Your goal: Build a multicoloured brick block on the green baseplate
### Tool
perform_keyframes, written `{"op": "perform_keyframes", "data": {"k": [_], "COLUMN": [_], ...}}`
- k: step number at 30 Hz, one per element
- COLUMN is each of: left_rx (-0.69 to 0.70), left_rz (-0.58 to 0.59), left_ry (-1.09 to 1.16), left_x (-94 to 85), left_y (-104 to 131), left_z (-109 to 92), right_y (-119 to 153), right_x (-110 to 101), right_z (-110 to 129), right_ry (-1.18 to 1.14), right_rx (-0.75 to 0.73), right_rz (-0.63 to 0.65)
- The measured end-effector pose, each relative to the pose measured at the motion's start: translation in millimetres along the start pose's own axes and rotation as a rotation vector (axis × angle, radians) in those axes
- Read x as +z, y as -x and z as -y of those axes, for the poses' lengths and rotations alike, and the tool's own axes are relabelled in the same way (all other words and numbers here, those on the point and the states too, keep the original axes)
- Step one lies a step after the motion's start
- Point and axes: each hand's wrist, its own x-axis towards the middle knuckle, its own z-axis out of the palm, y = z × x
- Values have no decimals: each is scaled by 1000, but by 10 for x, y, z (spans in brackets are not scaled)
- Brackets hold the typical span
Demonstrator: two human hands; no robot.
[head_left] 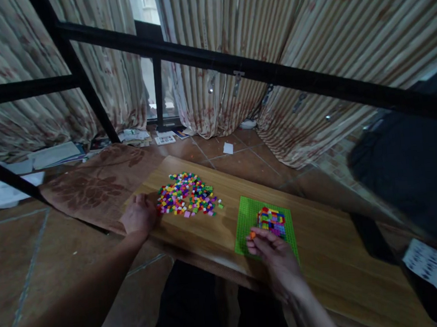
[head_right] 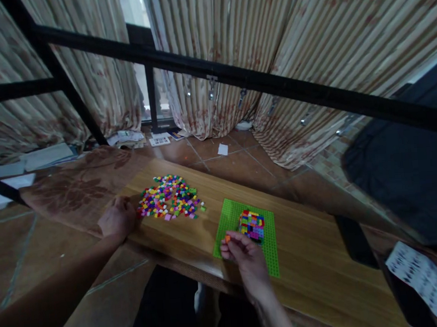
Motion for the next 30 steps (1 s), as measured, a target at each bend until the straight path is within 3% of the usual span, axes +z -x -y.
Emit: {"op": "perform_keyframes", "data": {"k": [4,9,16,21,30], "left_rx": [-5,-10,-9,-17,-8], "left_rz": [-1,4,-17,-24,-31], "left_ry": [6,-4,11,11,0], "left_x": [-15,-8,10,7,12], "left_y": [2,0,-10,-6,3], "left_z": [-13,-7,-4,-14,-20], "right_y": [-85,-319,-677,-774,-799], "right_x": [-421,-660,-598,-532,-557], "right_z": [155,302,455,486,424], "right_ry": [169,420,988,1302,1362], "right_rx": [-117,-286,-536,-661,-735], "right_rz": [-127,-154,-47,29,-13]}}
